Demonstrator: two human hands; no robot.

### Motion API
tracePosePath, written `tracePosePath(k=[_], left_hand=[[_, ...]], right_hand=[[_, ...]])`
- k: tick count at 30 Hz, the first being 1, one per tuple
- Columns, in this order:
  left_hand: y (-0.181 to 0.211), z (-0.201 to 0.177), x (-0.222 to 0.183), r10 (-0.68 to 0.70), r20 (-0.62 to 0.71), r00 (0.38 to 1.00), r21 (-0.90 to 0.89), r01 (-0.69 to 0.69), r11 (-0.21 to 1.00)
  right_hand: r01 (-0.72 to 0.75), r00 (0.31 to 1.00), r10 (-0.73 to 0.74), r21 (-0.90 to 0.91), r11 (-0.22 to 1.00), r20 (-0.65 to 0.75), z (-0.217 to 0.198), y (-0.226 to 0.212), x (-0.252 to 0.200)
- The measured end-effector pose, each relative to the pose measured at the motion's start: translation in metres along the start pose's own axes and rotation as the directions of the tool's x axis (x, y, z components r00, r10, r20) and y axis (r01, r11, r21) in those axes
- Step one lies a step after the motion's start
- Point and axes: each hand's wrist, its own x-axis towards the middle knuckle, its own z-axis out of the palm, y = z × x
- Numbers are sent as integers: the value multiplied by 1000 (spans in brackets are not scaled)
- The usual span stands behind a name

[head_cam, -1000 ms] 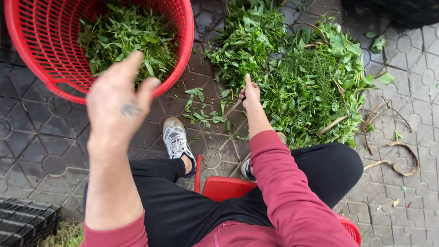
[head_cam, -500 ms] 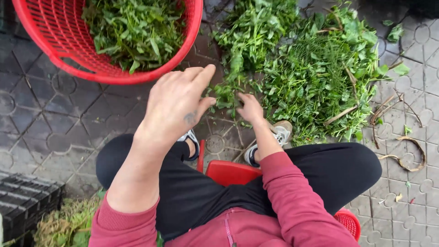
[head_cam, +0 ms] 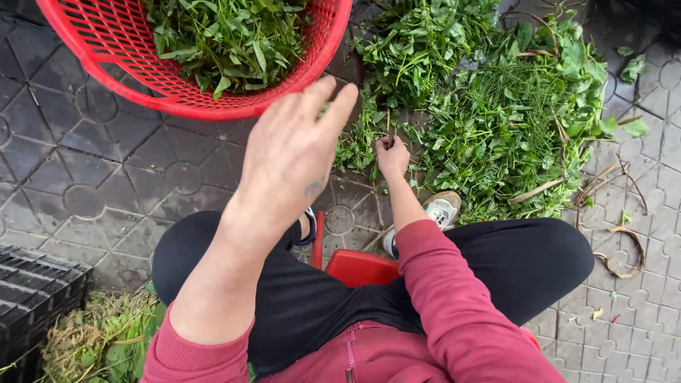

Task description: Sorting and trimming leafy green vegetables by hand and with a small knife, placing the cleaned greens into a red basket.

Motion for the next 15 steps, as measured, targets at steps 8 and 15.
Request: tracePosePath(k=[8, 15], left_hand=[[0, 10, -5, -41, 208, 977, 65, 28, 998], [2, 20, 9, -13, 245, 970, 92, -10, 996]], right_hand=[[23, 999, -29, -217, 976, -22, 39, -20, 28], [-30, 981, -30, 306, 952, 190, -45, -16, -1]])
